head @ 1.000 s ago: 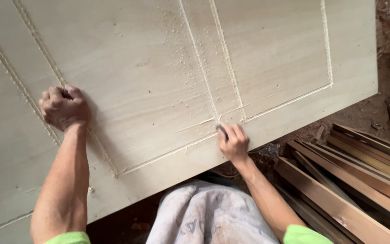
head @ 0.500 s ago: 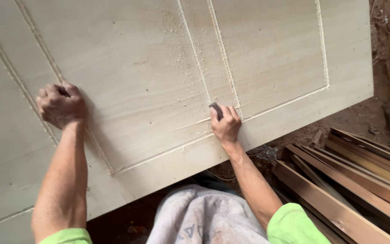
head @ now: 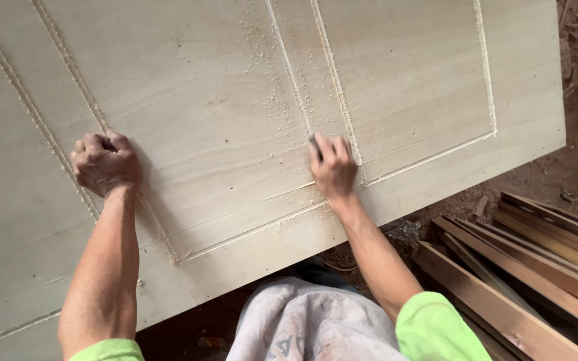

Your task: The person cleans the carved grooves of a wooden door using a small handheld tool to remove sawdust and debris.

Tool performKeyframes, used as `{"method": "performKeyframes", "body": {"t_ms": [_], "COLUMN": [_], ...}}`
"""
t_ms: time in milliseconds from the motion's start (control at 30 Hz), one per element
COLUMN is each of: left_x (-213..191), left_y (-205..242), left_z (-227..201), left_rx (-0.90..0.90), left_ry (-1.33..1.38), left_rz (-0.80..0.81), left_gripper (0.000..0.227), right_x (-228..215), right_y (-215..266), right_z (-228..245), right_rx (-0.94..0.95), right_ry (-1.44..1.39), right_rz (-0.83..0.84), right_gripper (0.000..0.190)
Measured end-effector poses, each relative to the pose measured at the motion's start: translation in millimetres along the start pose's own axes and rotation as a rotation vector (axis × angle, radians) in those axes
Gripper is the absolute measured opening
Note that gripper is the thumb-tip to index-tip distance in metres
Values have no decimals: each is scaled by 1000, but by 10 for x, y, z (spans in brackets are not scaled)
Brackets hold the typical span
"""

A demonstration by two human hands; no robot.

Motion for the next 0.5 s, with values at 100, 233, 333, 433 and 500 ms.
{"method": "performKeyframes", "body": {"t_ms": [100, 233, 333, 433, 500], "left_x": [13, 28, 27, 37, 28], "left_y": [-7, 1, -6, -10, 9], "left_z": [1, 19, 0, 12, 15], "left_rx": [-13, -17, -6, -3, -5], "left_ry": [15, 17, 10, -1, 1], "left_rz": [19, 16, 12, 3, 0], "left_gripper": [22, 20, 20, 21, 22], "right_x": [-418, -685, -635, -460, -467], "right_y": [697, 1199, 1185, 1014, 990], "right_z": [-256, -383, -320, -223, -185], "right_rx": [-55, -39, -38, -22, -13], "right_ry": [75, 226, 236, 146, 86], "right_rz": [97, 40, 13, -44, -93], "right_gripper": [33, 41, 40, 32, 29]}}
Point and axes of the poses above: each hand's wrist, its own y-axis away from the middle knuckle, its own x-axis out of the palm, z = x × y, the point moved 4 cm from there along -y, towards the middle knuckle, and after that the axes turned 15 degrees about x, right-handed, at the moved point
